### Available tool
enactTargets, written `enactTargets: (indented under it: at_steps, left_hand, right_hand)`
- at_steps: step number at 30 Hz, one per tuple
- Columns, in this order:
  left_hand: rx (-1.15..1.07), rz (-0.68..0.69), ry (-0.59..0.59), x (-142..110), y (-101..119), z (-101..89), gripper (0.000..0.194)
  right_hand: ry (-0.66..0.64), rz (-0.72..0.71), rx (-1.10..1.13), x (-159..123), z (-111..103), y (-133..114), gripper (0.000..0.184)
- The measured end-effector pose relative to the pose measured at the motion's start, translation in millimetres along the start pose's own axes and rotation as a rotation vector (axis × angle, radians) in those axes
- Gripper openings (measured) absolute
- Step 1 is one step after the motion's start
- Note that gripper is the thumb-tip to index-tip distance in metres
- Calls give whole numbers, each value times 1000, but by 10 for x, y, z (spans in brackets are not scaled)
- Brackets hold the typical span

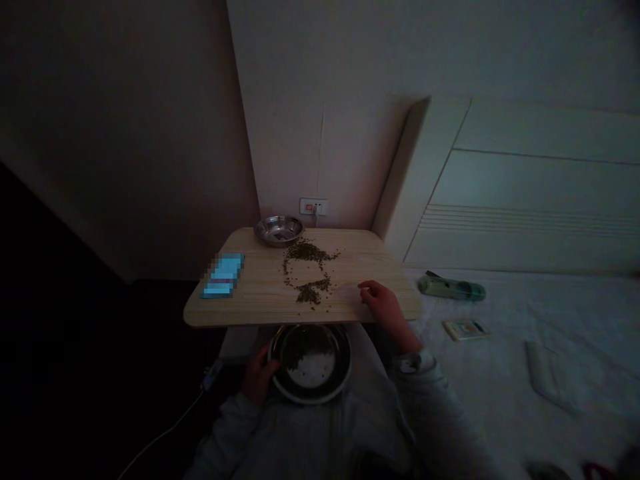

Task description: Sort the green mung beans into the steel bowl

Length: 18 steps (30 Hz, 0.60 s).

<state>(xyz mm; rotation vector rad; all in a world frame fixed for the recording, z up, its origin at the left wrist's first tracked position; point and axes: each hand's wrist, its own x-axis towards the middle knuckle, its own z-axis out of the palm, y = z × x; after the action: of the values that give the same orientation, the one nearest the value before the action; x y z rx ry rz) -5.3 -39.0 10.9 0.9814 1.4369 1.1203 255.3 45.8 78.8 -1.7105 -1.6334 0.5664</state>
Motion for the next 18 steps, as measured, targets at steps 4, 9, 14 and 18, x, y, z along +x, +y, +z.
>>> enactTargets:
  at_steps: [4,9,14,18]
  left_hand:
    - [-9,18,13,35,-79,-16,41]
    - [29,39,16,44,-91,-26,42]
    - [72,32,-2,36,-55,-30,44]
    - [84,41,-10,26,-37,-26,46]
  right_hand:
    - [-47,-6,66,-5,-20,58,29]
    - [-68,-13,72,-26,42,79,31]
    - [-36,0,75,-63,53,178,31]
    - [-61,-8,112,-112,84,223,33]
